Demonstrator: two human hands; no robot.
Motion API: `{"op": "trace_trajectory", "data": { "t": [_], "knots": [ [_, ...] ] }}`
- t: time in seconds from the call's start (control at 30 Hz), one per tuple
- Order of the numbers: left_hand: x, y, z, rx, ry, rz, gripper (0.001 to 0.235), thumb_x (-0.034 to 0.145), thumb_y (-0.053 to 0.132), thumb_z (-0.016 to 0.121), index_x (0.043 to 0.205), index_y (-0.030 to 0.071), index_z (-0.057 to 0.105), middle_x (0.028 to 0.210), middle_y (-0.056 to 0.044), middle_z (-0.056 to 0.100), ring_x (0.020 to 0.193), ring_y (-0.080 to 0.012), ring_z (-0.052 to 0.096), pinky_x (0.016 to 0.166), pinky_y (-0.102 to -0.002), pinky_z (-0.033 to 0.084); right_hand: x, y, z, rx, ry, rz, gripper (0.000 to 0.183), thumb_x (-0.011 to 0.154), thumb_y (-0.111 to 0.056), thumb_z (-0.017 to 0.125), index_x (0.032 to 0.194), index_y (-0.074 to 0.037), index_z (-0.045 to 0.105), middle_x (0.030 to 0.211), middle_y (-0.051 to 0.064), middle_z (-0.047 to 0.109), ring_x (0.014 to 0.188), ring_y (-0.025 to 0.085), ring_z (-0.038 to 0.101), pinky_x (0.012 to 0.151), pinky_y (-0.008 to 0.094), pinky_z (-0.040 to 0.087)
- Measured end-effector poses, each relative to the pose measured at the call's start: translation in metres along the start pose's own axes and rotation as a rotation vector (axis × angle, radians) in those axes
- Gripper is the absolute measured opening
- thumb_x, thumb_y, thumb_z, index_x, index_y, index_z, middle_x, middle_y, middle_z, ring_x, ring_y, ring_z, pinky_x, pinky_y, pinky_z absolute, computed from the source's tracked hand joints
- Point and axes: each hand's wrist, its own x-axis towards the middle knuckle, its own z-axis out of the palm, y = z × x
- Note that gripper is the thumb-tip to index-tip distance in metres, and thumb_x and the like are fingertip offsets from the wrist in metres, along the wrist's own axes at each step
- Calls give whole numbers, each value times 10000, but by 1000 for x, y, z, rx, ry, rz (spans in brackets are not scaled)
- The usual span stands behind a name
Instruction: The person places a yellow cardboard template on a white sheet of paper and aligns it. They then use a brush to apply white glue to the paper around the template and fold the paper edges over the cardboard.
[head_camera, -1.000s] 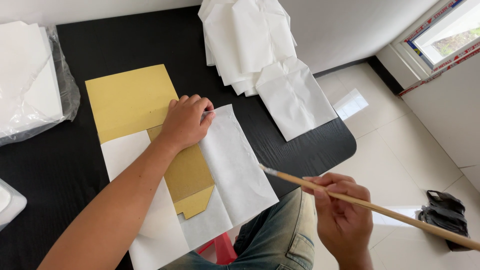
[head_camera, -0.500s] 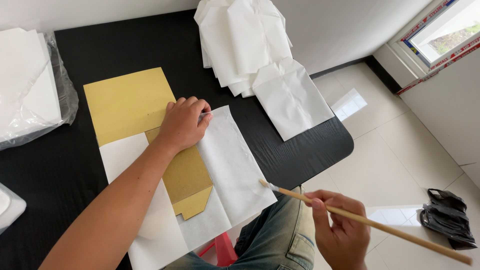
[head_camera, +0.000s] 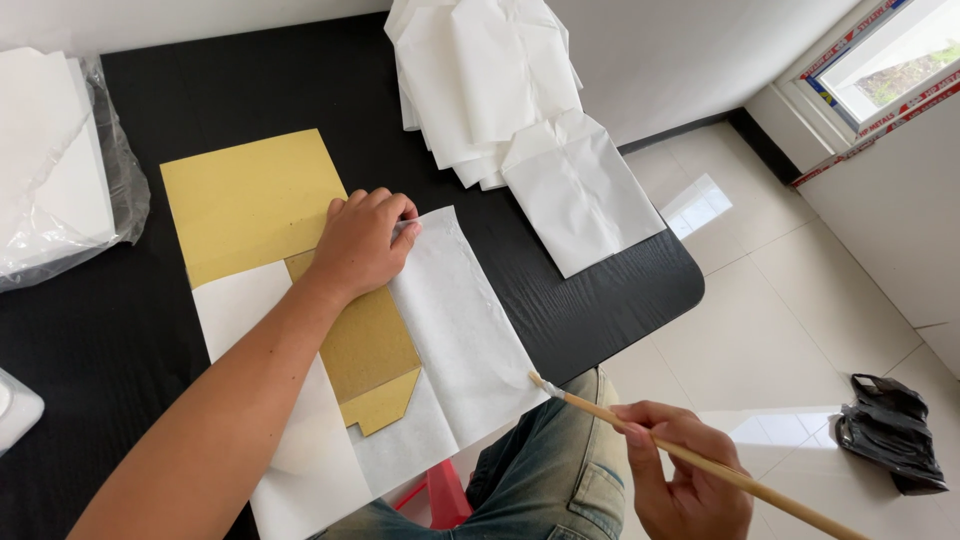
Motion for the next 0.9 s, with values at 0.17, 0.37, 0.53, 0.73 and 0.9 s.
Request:
{"op": "trace_trajectory", "data": {
  "t": [0.17, 0.37, 0.53, 0.73, 0.9],
  "knots": [
    [-1, 0, 0, 5, 5, 11, 145, 1021, 304, 572, 1034, 193, 664, 930, 16, 631, 889, -245, 553, 839, -438, 378, 12, 2, 4, -35, -44, -133, 148, 934, -54, 651, 987, -29, 516, 968, 193, 766, 877, 257, 831, 720, 264, 693],
    [0, 0, 0, 4, 1, -3, 143, 1016, 308, 566, 1020, 203, 662, 937, 17, 631, 890, -248, 551, 840, -438, 369, 10, -1, -8, -76, -164, -39, 136, 941, -92, 644, 986, -71, 517, 953, 141, 769, 909, 224, 824, 797, 294, 698],
    [0, 0, 1, 1, 4, 5, 147, 1017, 315, 567, 1002, 201, 659, 932, 19, 629, 886, -249, 551, 844, -441, 370, 6, -7, -13, -74, -117, 42, 124, 952, -86, 630, 982, -78, 510, 939, 119, 773, 906, 215, 834, 794, 271, 677],
    [1, 3, -4, 1, -19, -15, 156, 1021, 315, 558, 1011, 197, 659, 951, 12, 633, 898, -251, 552, 859, -440, 370, -2, 13, -18, 30, -124, 73, 132, 983, -89, 582, 1036, -73, 462, 1063, 178, 785, 925, 247, 848, 799, 254, 701],
    [-1, 0, 1, -9, 12, 1, 146, 1016, 310, 562, 996, 202, 658, 941, 24, 635, 891, -249, 552, 847, -438, 364, -13, 22, -30, 179, -103, 153, 106, 997, -21, 539, 1056, -52, 457, 1030, 199, 762, 1056, 322, 816, 894, 357, 724]
  ]
}}
